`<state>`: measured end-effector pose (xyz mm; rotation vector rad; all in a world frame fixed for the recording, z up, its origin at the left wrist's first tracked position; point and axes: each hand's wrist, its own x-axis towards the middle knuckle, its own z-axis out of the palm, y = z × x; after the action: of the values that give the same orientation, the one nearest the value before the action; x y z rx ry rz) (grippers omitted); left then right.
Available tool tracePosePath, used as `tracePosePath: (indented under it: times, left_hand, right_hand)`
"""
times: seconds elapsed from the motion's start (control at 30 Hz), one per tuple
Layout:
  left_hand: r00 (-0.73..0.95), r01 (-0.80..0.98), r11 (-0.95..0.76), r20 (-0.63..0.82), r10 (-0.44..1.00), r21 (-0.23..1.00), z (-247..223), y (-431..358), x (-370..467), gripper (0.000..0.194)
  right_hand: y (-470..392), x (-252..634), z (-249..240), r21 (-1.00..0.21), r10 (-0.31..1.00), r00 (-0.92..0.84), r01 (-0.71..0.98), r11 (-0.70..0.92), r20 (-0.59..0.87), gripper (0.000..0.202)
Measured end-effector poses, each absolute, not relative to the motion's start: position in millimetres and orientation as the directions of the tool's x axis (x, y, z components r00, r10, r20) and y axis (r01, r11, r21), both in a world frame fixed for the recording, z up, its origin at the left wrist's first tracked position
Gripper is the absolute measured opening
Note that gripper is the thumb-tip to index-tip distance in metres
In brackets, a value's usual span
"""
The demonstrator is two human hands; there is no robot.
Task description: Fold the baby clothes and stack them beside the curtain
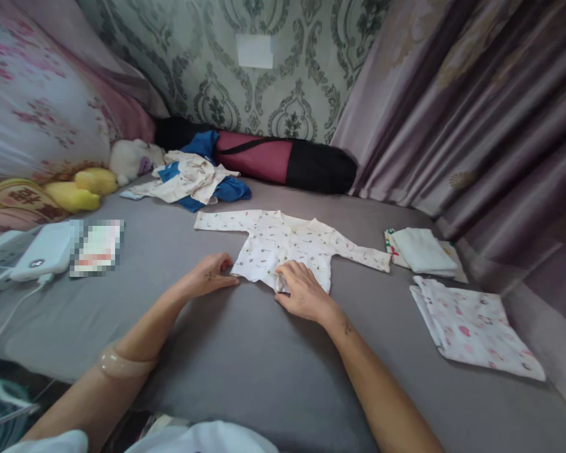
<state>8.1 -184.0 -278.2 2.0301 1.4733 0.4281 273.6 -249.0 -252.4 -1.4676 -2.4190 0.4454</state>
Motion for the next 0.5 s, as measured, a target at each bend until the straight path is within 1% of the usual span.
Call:
tracePosePath:
  times: [0.1, 0.2, 0.3, 0.4, 0.43, 0.5]
  left_hand:
    - [0.294, 0.791, -0.226, -0.030, 0.955, 0.569, -285.7, -187.4, 14.8, 0.029]
    - [0.250, 0.785, -0.200, -0.006, 0.968, 0.587, -283.1, -192.0, 22.6, 0.019]
    - [0.221, 0.705, -0.163, 0.004, 0.975, 0.690, -275.7, -199.8, 29.5, 0.017]
    - [0.184, 0.569, -0.065, -0.050, 0.982, 0.820, -271.8, -206.1, 34.8, 0.017]
    - [0.188, 0.506, -0.031, -0.075, 0.979, 0.862, -272.4, -207.1, 36.4, 0.018]
    - [0.203, 0.356, 0.035, -0.114, 0.973, 0.934, -276.0, -206.8, 39.3, 0.020]
  right_hand:
    - [-254.4, 273.5, -261.0, -0.374, 0.911, -0.394, 0.832, 0.410, 0.123, 0.034]
    - [-258.5, 266.9, -267.6, -0.318, 0.918, -0.350, 0.863, 0.393, 0.186, 0.026]
    - [-261.3, 260.1, -272.7, -0.287, 0.918, -0.317, 0.880, 0.378, 0.236, 0.027]
    - [-261.1, 252.9, -277.6, -0.278, 0.931, -0.248, 0.905, 0.320, 0.267, 0.041]
    - [-260.2, 250.1, -279.2, -0.265, 0.936, -0.226, 0.917, 0.298, 0.270, 0.042]
    - [-257.7, 244.7, -281.7, -0.226, 0.943, -0.196, 0.939, 0.260, 0.271, 0.035]
